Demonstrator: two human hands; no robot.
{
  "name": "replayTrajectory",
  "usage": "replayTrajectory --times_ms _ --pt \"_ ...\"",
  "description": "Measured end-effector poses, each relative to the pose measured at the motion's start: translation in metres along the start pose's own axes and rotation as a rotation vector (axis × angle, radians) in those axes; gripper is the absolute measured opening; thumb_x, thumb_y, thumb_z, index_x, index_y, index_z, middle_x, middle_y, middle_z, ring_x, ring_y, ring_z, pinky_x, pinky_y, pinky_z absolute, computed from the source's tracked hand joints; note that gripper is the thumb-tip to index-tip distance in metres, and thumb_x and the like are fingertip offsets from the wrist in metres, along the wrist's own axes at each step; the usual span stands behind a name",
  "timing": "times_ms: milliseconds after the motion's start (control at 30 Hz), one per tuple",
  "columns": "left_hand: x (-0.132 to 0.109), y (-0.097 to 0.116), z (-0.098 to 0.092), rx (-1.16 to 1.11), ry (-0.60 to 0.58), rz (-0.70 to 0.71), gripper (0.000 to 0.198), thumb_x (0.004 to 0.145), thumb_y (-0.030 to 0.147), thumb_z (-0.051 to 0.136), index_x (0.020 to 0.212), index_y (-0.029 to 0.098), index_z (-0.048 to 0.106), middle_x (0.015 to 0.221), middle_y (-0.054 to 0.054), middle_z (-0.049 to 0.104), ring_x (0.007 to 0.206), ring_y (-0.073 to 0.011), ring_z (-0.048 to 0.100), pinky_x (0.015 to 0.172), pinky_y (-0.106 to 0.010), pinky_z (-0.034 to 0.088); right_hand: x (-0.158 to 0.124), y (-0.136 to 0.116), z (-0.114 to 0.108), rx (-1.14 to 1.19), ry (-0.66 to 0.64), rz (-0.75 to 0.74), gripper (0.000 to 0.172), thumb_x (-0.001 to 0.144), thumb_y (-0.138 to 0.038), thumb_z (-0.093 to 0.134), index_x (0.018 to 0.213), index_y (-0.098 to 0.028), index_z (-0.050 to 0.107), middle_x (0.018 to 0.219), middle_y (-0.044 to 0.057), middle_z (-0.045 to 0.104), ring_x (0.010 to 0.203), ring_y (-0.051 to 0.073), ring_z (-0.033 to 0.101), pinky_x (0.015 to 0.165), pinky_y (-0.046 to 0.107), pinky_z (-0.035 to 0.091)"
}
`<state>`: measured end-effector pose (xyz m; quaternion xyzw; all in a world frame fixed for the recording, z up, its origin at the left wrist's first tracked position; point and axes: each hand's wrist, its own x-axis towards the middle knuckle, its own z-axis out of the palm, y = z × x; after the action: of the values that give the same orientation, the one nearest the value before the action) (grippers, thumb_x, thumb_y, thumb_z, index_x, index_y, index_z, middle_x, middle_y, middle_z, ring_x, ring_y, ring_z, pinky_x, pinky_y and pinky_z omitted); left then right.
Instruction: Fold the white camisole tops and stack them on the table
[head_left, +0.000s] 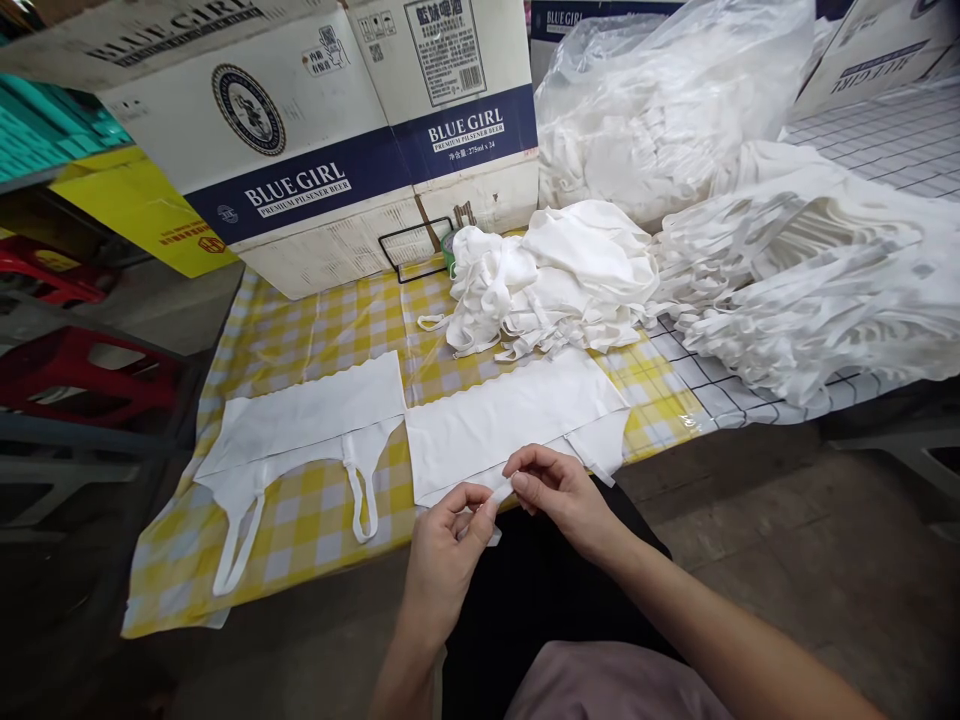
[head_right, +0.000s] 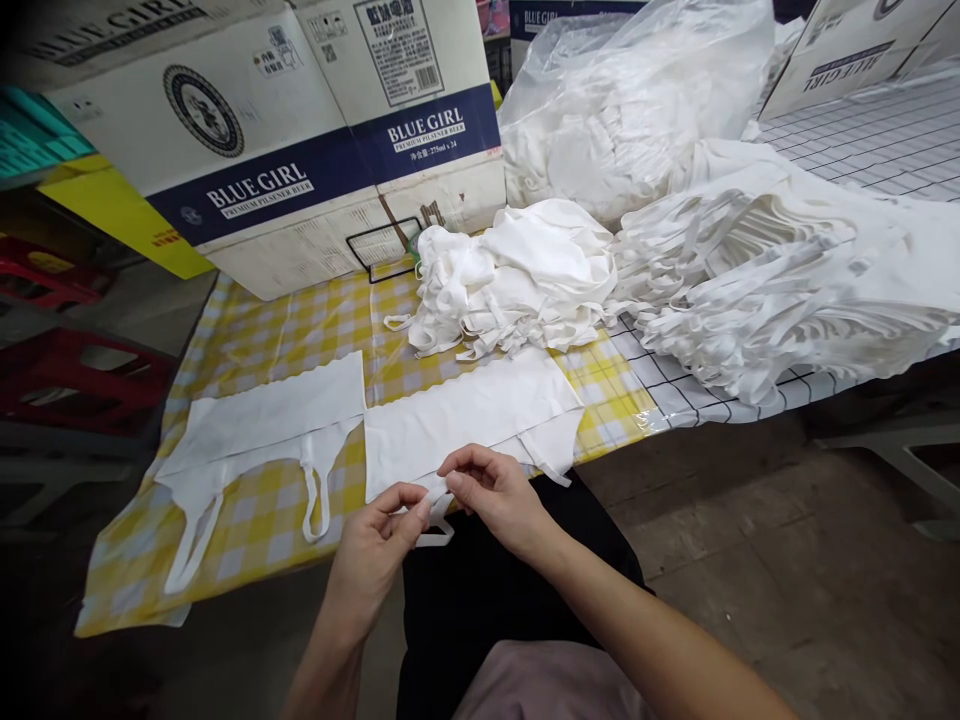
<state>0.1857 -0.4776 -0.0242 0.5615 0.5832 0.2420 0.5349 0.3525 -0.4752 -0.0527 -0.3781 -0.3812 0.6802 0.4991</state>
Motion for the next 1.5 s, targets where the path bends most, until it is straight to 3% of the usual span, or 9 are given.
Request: replayTrajectory --times_ms 767,867,967,1133,1233,1300,1400,1500 --pt "-0.005 0.004 0.001 0.033 0.057 0.003 0.018 0.079 0.035 0.055 0.080 0.017 0.057 0.061 0.005 0.047 0.048 -0.0062 0.039 0.046 -0.017 0.031 0.000 0.007 -0.001 0.075 0.023 0.039 0.021 0.081 -0.035 0.060 0.089 -0.016 0.059 0.062 -0.004 0.047 0.054 0.006 0.040 0.053 0.021 0.032" --pt "-0.005 0.004 0.004 0.185 0.158 0.066 0.017 0.078 0.035 0.057 0.086 0.020 0.057 0.071 0.003 0.052 0.049 -0.0076 0.045 0.047 -0.019 0.034 0.000 0.005 -0.001 0.092 0.042 0.052 0.020 0.080 -0.034 0.061 0.088 -0.016 0.060 0.061 -0.004 0.047 0.053 0.007 0.040 0.052 0.021 0.031" --pt "-0.005 0.002 0.008 0.367 0.254 0.208 0.026 0.076 0.032 0.061 0.101 0.025 0.058 0.081 0.001 0.056 0.064 -0.0134 0.056 0.058 -0.022 0.041 0.001 0.003 -0.002 0.098 0.092 0.073 0.017 0.079 -0.031 0.062 0.088 -0.017 0.061 0.057 -0.005 0.046 0.052 0.007 0.039 0.051 0.021 0.030" --pt "-0.004 0.001 0.012 0.452 0.224 0.415 0.021 0.084 0.023 0.052 0.102 0.024 0.062 0.090 -0.003 0.064 0.086 -0.0180 0.059 0.078 -0.025 0.042 0.002 0.002 -0.002 0.131 0.121 0.118 0.021 0.078 -0.032 0.064 0.091 -0.016 0.063 0.064 -0.003 0.053 0.052 0.006 0.039 0.051 0.020 0.031" --pt "-0.004 0.003 0.010 0.396 0.283 0.335 0.016 0.084 0.026 0.053 0.094 0.022 0.065 0.089 -0.003 0.067 0.081 -0.0179 0.060 0.073 -0.024 0.042 0.002 -0.001 -0.001 0.142 0.083 0.129 0.026 0.078 -0.036 0.064 0.096 -0.016 0.064 0.073 0.000 0.057 0.055 0.006 0.042 0.053 0.021 0.033" --pt "-0.005 0.004 0.008 0.344 0.280 0.231 0.016 0.083 0.031 0.053 0.089 0.022 0.065 0.078 -0.001 0.066 0.068 -0.0157 0.058 0.064 -0.023 0.041 0.002 -0.003 0.000 0.120 0.057 0.135 0.029 0.076 -0.037 0.065 0.098 -0.017 0.064 0.074 0.000 0.057 0.057 0.006 0.043 0.054 0.021 0.034" --pt "-0.005 0.006 0.005 0.248 0.192 0.116 0.021 0.084 0.037 0.051 0.085 0.020 0.063 0.058 0.002 0.056 0.054 -0.0120 0.049 0.053 -0.021 0.035 0.003 -0.005 -0.001 0.067 0.034 0.152 0.029 0.074 -0.039 0.067 0.094 -0.017 0.064 0.066 -0.003 0.053 0.054 0.006 0.042 0.051 0.020 0.031" --pt "-0.005 0.008 0.003 0.142 0.110 0.086 0.025 0.085 0.039 0.049 0.082 0.018 0.061 0.055 0.003 0.051 0.053 -0.0104 0.045 0.052 -0.020 0.033 0.004 -0.005 -0.001 0.040 0.038 0.153 0.027 0.075 -0.040 0.066 0.086 -0.016 0.063 0.060 -0.004 0.050 0.051 0.006 0.039 0.049 0.020 0.029"
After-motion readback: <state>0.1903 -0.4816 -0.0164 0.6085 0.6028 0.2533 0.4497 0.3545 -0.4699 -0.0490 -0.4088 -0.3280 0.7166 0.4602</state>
